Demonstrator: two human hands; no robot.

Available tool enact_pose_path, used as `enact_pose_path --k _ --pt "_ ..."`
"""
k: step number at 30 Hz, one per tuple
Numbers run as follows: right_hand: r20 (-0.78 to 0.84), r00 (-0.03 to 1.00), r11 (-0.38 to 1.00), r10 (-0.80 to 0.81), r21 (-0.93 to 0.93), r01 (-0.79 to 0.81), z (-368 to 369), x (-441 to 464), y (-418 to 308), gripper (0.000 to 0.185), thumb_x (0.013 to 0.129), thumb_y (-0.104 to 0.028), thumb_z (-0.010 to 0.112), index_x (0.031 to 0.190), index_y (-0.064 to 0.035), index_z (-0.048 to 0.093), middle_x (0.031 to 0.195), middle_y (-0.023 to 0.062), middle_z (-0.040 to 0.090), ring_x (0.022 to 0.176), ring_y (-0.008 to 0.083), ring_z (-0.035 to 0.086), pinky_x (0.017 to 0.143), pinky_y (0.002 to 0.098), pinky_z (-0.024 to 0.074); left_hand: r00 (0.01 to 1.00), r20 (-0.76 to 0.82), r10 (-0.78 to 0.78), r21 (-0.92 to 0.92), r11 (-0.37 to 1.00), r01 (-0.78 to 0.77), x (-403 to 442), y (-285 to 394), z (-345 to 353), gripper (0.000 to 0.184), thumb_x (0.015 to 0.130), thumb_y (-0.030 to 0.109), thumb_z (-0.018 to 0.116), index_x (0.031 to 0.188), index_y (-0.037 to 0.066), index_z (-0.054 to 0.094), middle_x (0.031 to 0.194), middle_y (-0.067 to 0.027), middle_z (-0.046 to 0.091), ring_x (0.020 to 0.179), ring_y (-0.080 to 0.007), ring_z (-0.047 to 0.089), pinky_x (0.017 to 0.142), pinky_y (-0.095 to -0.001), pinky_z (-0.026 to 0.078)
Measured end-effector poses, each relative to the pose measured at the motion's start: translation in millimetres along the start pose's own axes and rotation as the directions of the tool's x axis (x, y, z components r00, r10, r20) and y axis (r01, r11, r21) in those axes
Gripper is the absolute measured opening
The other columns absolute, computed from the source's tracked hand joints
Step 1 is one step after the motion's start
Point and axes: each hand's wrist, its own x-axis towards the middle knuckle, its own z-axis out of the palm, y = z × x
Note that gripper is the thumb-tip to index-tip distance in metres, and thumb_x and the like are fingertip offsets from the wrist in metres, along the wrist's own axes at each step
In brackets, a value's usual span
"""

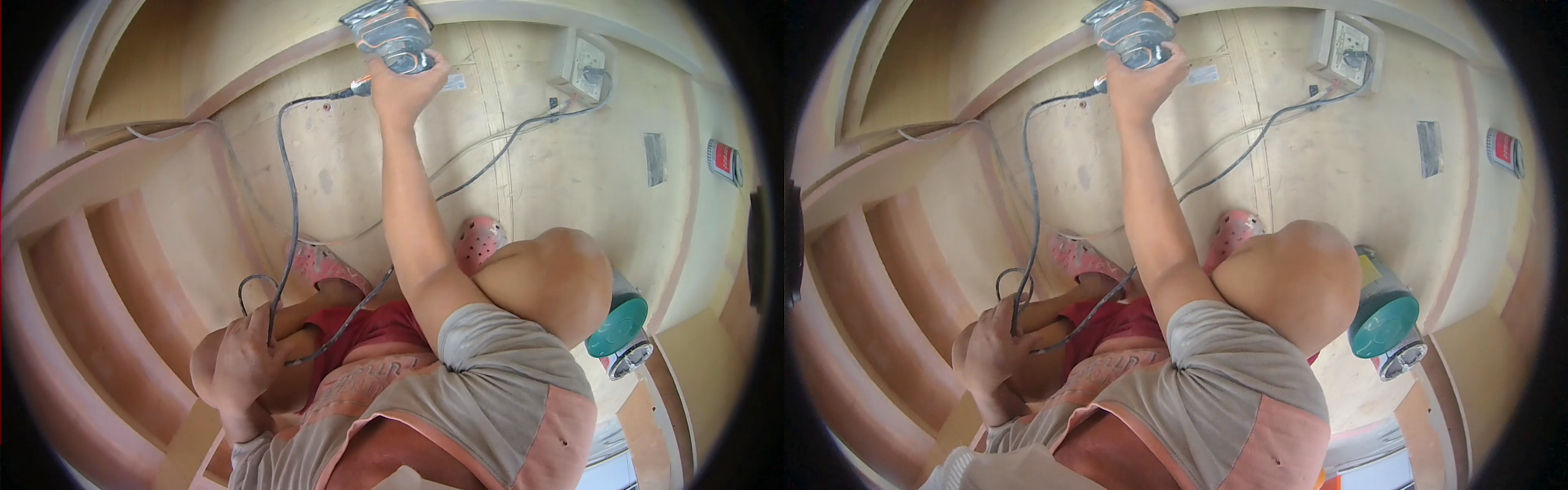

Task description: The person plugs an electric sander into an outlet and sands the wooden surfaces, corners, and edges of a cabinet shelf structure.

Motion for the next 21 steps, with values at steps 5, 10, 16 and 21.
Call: enact_pose_path --k 5,10,16,21 --pt "-0.008 0.993 0.993 -0.114 0.017 0.114 11 -12 22 0.071 0.058 -0.012 0.076 0.115 0.002 0.035 0.112 0.0207 0.037 0.106 0.0327 0.04 0.093 0.0408 0.0357 1.0 -0.014 -0.024 0.032 0.999 0.024 0 3 1 0.056 0.064 0.018 0.078 0.115 0.01 0.056 0.071 -0.0072 0.059 0.076 -0.0262 0.061 0.067 -0.0383 0.048" --pt "-0.019 1.0 0.999 0.016 0.049 -0.015 2 -3 28 0.069 0.055 -0.013 0.078 0.111 0.0007 0.039 0.109 0.0186 0.041 0.104 0.0307 0.043 0.093 0.039 0.0368 0.997 -0.083 -0.007 0.095 0.995 0.015 2 9 -9 0.057 0.064 0.021 0.078 0.116 0.014 0.056 0.07 -0.0059 0.058 0.074 -0.0239 0.061 0.065 -0.0365 0.048" --pt "-0.133 0.987 0.991 -0.085 -0.111 0.07 -50 63 2 0.067 0.052 -0.016 0.079 0.106 -0.0002 0.044 0.106 0.0167 0.045 0.103 0.03 0.046 0.091 0.0388 0.0388 0.999 0.002 -0.051 0.111 0.993 0.051 14 12 -11 0.059 0.064 0.017 0.078 0.118 0.015 0.056 0.071 -0.0048 0.058 0.07 -0.0194 0.06 0.063 -0.0334 0.048" --pt "-0.121 0.986 0.994 -0.112 -0.027 0.109 -61 80 -10 0.067 0.051 -0.017 0.079 0.106 -0.0009 0.044 0.107 0.0178 0.045 0.101 0.0314 0.047 0.09 0.0401 0.04 0.999 0.028 0.015 0.086 0.996 -0.017 19 20 -9 0.06 0.064 0.015 0.078 0.119 0.013 0.055 0.071 -0.0051 0.058 0.071 -0.0201 0.06 0.063 -0.0343 0.047"
